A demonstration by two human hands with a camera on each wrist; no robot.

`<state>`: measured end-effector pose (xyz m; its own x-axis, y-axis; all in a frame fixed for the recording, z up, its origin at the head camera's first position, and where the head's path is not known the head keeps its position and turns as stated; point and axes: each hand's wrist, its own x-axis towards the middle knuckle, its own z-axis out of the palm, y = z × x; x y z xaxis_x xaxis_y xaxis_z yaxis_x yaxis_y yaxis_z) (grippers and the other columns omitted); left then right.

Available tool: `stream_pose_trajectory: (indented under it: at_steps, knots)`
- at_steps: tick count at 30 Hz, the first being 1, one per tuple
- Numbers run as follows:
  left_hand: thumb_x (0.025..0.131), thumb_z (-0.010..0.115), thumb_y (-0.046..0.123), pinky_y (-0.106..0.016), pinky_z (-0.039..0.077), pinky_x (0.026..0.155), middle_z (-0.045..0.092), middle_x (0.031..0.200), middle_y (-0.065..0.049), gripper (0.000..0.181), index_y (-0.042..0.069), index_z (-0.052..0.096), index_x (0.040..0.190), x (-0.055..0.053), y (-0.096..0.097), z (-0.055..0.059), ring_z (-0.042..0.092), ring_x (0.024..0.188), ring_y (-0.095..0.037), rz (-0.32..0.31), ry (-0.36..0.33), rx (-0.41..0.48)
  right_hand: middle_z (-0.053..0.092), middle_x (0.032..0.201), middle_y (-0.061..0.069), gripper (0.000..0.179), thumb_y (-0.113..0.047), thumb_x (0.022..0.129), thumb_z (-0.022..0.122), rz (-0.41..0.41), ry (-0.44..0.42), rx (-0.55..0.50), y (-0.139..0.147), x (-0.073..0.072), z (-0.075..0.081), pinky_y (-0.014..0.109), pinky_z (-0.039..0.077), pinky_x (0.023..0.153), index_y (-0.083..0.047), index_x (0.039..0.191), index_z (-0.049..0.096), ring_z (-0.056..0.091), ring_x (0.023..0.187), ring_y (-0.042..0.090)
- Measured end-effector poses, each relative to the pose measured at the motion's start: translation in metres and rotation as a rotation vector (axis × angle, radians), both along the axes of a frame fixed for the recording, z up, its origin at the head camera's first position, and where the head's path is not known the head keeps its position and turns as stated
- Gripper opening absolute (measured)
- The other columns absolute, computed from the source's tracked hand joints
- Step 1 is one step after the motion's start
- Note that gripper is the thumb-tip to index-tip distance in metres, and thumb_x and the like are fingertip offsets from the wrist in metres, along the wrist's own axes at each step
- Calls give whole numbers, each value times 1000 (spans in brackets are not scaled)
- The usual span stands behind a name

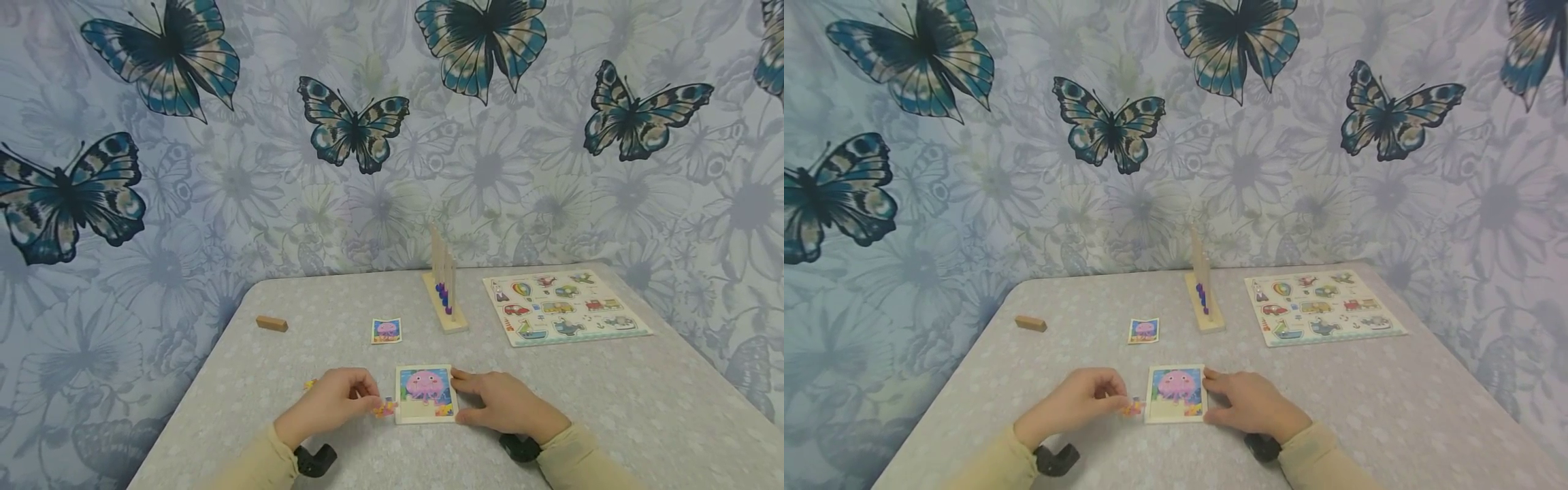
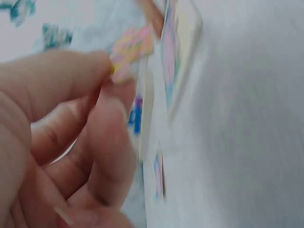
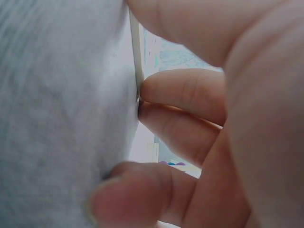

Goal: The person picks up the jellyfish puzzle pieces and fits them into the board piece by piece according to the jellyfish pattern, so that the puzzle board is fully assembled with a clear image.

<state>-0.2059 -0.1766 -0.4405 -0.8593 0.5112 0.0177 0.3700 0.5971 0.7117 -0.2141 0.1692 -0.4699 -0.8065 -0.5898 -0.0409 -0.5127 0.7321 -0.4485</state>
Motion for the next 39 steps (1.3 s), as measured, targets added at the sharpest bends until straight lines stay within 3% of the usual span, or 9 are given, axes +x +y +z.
stream_pose_trajectory:
  at_steps: [5, 10, 14, 22, 32, 39]
  knots:
    - [96, 74, 31, -23, 44, 55, 65, 80, 17, 12, 28, 67, 87, -5, 41, 0, 53, 62, -2, -43, 68, -80, 49, 157, -2, 67, -55, 93, 70, 4, 11, 0, 1, 1, 0, 51, 51, 103, -17, 147, 58, 58, 134, 27]
    - [96, 75, 30, -21, 41, 51, 62, 76, 18, 14, 27, 65, 87, -10, 62, -8, 49, 57, 1, -50, 112, -131, 49, 157, -1, 67, -54, 94, 70, 7, 24, -8, 1, 1, -1, 50, 51, 102, -16, 147, 59, 59, 133, 27]
    - [96, 74, 31, -21, 40, 51, 60, 73, 18, 14, 28, 65, 87, -11, 66, -16, 48, 56, 1, -53, 104, -142, 48, 158, -2, 68, -56, 94, 69, 15, 13, -10, 0, 1, -1, 49, 51, 103, -16, 147, 58, 59, 133, 25]
    - [96, 74, 29, -21, 46, 61, 63, 79, 20, 10, 28, 68, 89, -12, 71, -26, 54, 66, 2, -54, 138, -111, 49, 157, -2, 67, -53, 94, 71, 13, 28, -19, 2, 1, -1, 49, 51, 102, -15, 147, 58, 60, 131, 24]
    - [94, 77, 27, -21, 45, 60, 62, 79, 17, 12, 27, 70, 85, -11, 78, -29, 53, 66, 2, -24, 147, -105, 49, 157, -2, 66, -51, 94, 71, 23, 40, -20, 5, 0, -2, 48, 53, 101, -15, 147, 58, 62, 128, 21]
    - [93, 79, 26, -20, 44, 61, 62, 84, 17, 4, 25, 76, 95, -11, 83, -31, 52, 69, 3, -25, 183, -113, 50, 156, 1, 67, -51, 93, 72, 29, 47, -20, 4, 1, 2, 48, 53, 100, -13, 147, 58, 63, 127, 23]
